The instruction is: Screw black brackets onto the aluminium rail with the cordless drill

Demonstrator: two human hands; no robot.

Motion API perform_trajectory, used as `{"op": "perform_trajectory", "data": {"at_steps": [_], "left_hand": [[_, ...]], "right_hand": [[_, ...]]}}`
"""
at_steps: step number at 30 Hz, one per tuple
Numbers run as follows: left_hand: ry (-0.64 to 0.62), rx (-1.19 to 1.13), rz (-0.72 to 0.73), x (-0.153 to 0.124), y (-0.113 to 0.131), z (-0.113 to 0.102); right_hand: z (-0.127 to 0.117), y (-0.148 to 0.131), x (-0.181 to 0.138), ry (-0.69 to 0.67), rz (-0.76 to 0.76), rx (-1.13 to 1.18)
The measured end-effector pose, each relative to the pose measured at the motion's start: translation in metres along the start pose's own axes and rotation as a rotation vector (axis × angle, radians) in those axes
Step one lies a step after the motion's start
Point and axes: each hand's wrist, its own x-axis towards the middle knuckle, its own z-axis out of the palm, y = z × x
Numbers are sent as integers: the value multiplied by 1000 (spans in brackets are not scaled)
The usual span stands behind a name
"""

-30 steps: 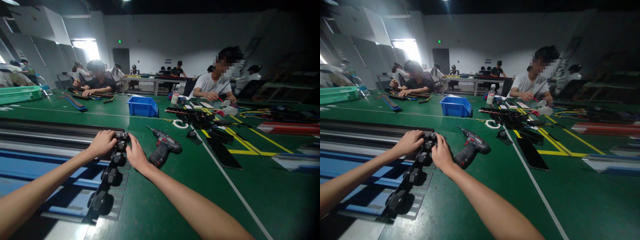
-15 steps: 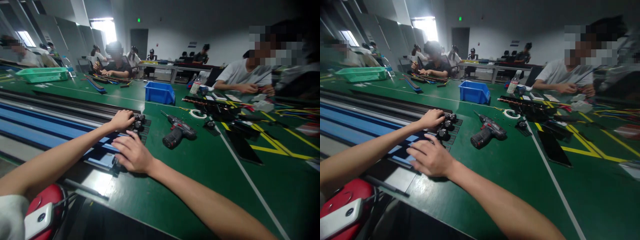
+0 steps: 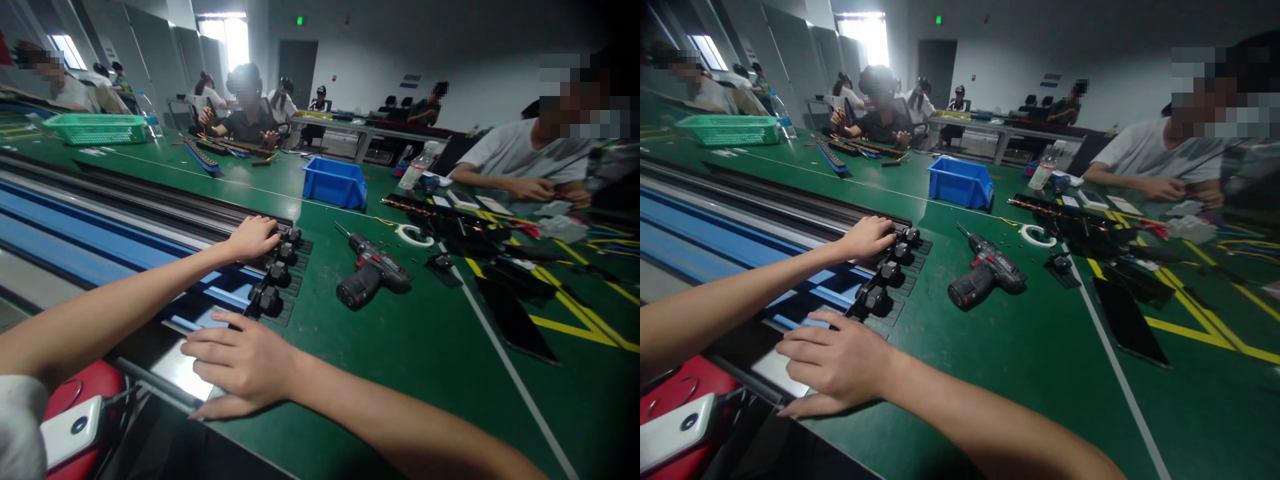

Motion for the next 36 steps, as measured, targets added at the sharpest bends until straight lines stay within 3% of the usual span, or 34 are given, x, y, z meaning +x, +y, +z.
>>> {"op": "perform_trajectory", "data": {"at_steps": [20,36], "left_hand": [[-13,43,12,3,-2,2],[-20,13,42,4,-8,8]], "right_hand": [[-5,-6,-2,-108,37,14],[2,-4,-5,-61,29,-25]]}}
